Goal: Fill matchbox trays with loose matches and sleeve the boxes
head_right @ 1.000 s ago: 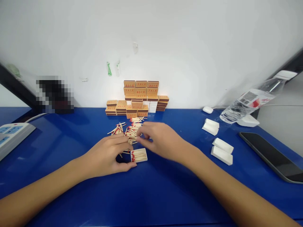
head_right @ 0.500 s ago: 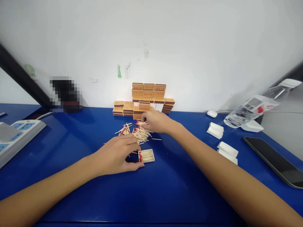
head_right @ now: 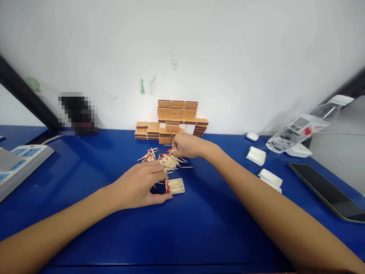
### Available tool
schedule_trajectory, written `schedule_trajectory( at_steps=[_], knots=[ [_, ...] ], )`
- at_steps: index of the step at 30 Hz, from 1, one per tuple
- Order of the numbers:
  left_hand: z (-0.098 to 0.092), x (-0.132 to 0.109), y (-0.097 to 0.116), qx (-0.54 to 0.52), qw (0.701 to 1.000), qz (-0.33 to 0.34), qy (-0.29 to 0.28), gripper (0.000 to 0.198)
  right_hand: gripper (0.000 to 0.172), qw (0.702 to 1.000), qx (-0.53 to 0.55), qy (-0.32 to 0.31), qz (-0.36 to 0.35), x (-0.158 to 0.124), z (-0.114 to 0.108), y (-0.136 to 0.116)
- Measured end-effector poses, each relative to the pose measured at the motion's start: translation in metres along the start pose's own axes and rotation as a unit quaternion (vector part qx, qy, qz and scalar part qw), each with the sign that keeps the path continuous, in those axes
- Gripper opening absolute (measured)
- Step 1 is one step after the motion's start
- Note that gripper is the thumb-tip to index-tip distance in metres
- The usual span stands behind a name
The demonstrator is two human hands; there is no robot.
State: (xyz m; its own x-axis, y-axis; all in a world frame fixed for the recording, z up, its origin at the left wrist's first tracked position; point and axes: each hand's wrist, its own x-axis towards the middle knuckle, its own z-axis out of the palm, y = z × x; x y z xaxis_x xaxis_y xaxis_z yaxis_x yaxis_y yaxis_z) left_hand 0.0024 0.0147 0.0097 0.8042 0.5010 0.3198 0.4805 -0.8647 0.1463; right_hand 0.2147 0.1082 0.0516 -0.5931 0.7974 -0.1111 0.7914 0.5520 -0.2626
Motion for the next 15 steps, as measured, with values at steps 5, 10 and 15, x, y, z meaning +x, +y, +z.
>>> schedule_trajectory(
  at_steps=[5,10,15],
  knots=[
    [0.000,-0.001,-0.002,0.006,1.000,-0.013,-0.006,0.034,0.015,1.000,0.003,0.009,0.003,-0.011,-0.004,0.005],
    [0.000,0.000,-0.003,0.003,0.999,-0.036,-0.015,0.035,0.023,1.000,0.010,0.028,0.007,-0.036,-0.014,0.013],
    [-0.002,0.002,0.000,-0.008,0.998,-0.051,-0.022,0.032,0.027,0.998,0.058,0.004,-0.034,-0.067,-0.013,-0.006]
  ],
)
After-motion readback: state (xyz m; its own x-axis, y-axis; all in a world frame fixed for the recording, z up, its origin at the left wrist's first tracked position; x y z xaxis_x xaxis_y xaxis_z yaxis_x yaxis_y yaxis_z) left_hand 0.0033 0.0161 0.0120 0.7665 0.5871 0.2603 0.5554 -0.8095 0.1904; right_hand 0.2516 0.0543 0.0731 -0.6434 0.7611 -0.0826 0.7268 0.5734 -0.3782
